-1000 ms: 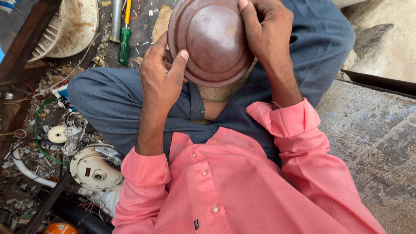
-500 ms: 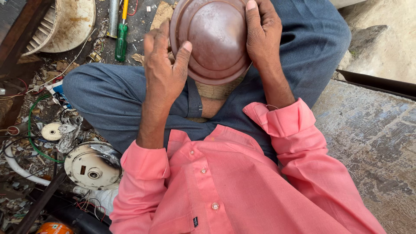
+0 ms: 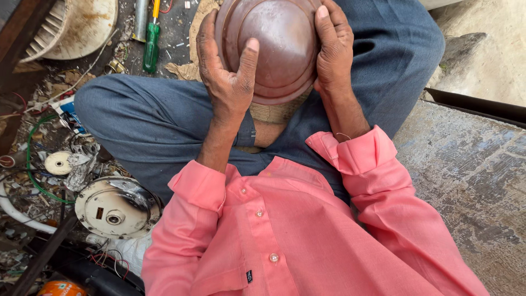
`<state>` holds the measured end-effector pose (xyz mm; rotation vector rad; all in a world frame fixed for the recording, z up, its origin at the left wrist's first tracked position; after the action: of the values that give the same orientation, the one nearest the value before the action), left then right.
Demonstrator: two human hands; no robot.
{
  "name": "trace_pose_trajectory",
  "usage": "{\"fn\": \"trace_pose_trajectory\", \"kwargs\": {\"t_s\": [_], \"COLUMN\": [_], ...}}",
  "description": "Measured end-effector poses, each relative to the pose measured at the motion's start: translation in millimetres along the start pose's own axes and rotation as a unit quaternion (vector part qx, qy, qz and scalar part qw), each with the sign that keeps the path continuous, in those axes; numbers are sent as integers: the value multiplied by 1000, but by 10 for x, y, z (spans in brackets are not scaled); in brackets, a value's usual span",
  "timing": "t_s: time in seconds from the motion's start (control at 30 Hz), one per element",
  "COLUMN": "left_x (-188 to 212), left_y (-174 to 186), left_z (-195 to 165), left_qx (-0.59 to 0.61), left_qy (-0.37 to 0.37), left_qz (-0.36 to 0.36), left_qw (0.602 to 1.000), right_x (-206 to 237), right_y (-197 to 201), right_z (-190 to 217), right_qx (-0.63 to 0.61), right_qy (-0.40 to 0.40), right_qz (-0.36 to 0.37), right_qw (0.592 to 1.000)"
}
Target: The person sits on the floor and assembles an electrical motor. They place a stator into a housing, use a hammer to tap it into place, and then secure the assembly with bolts using a wrench.
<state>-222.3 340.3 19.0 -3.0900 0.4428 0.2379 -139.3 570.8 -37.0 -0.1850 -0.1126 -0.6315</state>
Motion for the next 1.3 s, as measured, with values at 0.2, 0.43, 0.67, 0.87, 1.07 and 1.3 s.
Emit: {"fn": "trace_pose_trajectory", "kwargs": {"t_s": [0.2,0.43,0.67,0.87,1.07,1.3], "left_x": [-113,-58,-86,-113,-143,856], "left_y": [-3,57,120,161,285,2589], "left_z": [53,538,568,629,292,-70], "left_qx": [36,150,59,84,45,-33], "left_qy": [37,190,149,141,67,36], "left_qz": [8,-60,-68,-85,-99,-295], "left_qw": [999,968,985,983,992,954], "right_x": [-59,-81,-49,-241,-113,-104], "right_y": [-69,24,16,62,-525,-628], "right_z": [144,-148,-252,166,590,684], "right_qx": [128,111,68,220,413,396], "right_qy": [42,-176,-203,-7,177,145], "right_qz": [13,7,11,-24,175,164], "right_qw": [991,978,977,975,876,892]}}
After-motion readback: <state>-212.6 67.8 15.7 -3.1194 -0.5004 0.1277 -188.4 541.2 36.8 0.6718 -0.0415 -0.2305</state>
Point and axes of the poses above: each hand's wrist, its own x-axis away from the middle knuckle, its own y-axis out of the back of the hand, z = x × y, the point moved 10 cm from there along -x, towards the middle knuckle, and after that the axes turned 15 degrees about x, right-handed, at the moved point
